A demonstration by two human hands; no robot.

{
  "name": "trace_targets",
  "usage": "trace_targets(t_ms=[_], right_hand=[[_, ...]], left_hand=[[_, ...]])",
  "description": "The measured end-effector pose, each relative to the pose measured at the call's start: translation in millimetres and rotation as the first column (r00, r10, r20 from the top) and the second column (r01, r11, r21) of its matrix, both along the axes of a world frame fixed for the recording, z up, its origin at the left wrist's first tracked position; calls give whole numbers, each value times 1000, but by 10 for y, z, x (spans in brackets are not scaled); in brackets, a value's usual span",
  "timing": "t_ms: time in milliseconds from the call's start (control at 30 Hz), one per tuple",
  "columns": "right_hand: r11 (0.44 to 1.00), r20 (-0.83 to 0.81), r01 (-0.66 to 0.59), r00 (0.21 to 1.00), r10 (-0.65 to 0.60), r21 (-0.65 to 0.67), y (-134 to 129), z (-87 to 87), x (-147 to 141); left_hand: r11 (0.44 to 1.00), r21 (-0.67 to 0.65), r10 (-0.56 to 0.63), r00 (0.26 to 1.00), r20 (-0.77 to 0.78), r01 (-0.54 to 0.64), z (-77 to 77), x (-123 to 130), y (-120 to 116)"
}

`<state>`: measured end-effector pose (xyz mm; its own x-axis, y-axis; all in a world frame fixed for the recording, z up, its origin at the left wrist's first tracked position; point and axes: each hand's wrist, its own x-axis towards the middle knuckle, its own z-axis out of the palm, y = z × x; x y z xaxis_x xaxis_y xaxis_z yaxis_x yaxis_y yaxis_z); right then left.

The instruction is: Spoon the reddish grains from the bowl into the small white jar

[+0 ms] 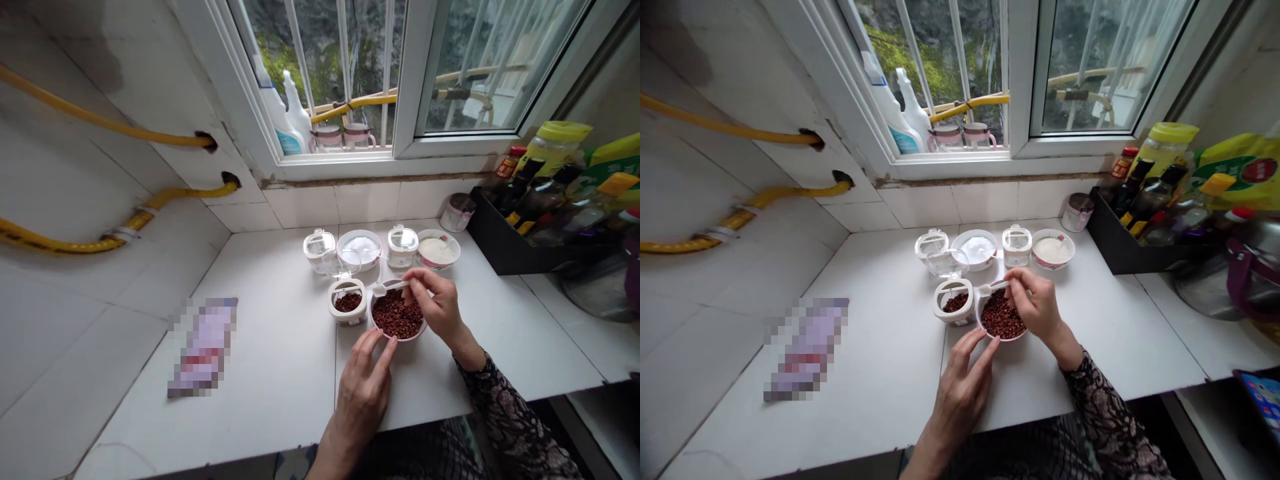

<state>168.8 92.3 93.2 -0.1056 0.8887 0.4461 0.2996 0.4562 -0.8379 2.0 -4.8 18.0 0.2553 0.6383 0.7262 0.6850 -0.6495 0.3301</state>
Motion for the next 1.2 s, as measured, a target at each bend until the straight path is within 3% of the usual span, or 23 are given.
trace_targets(t_ms=[100, 367, 667, 933, 1200], right_hand=[[992, 47, 22, 999, -16, -124, 82, -21, 94], [979, 162, -47, 984, 80, -198, 97, -146, -23], [945, -70, -40, 997, 18, -326, 109, -74, 43], [886, -256, -105, 967, -16, -452, 143, -41, 67], [881, -321, -134, 947, -21, -455, 179, -37, 101]], left_hand=[[1000, 10, 3, 1000, 4, -3, 15, 0, 1], [1000, 8, 9, 1000, 2, -9, -7, 8, -4], [1000, 3, 4, 1000, -2, -4, -17, 3, -2], [1000, -5, 0, 1000, -3, 0, -9, 3, -5], [1000, 6, 4, 1000, 1, -4, -13, 2, 2]])
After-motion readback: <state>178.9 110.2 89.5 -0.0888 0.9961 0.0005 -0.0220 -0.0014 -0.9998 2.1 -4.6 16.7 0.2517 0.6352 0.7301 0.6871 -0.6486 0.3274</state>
